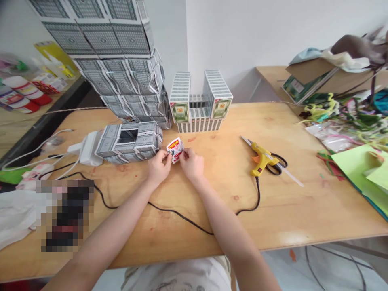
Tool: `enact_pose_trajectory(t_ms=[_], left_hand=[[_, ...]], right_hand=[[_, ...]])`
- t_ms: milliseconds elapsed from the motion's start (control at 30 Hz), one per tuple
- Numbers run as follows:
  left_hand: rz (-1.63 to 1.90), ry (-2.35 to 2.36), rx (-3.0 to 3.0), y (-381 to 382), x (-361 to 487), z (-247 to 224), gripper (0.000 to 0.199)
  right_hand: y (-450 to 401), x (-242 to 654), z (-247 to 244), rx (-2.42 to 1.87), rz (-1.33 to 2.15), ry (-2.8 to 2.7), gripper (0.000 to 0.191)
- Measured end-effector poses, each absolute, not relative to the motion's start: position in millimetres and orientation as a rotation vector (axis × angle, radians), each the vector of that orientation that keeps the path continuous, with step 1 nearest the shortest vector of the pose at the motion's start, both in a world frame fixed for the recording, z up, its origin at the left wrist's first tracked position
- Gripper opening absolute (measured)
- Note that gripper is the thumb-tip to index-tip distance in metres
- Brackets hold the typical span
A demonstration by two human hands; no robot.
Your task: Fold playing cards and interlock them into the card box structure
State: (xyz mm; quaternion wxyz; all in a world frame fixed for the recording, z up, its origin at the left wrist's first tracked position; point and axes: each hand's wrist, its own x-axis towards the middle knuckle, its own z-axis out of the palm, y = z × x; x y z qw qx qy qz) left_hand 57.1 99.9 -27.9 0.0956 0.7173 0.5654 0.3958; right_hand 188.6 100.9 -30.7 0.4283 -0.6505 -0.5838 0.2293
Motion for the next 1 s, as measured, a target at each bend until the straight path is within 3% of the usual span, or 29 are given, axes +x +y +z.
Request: enact_pose_trajectory(t_ms=[167,700,833,1000], left_hand=[[1.206,1.641,2.069,100.3,58.3,-27.4,0.015],[1.214,1.460,1.953,102.7,59.1,-29.3,0.016],[1.238,1.451,1.844,104.9,58.3,-30.4,0.018],[1.211,1.306,1.619,108.7,59.1,-33.4,0.021]], right_hand=[[104.1,193.4,-35.7,-1.483,0.690,-1.431,0.029],[100.4,186.9,-34.2,-1.603,0.412,-1.392,0.021],[106.1,193.3,-29.6,-1.475,0.668,-1.222,0.030],[117.7,197.0,-32.7,-1.152,1.351,-0.919,0.040]])
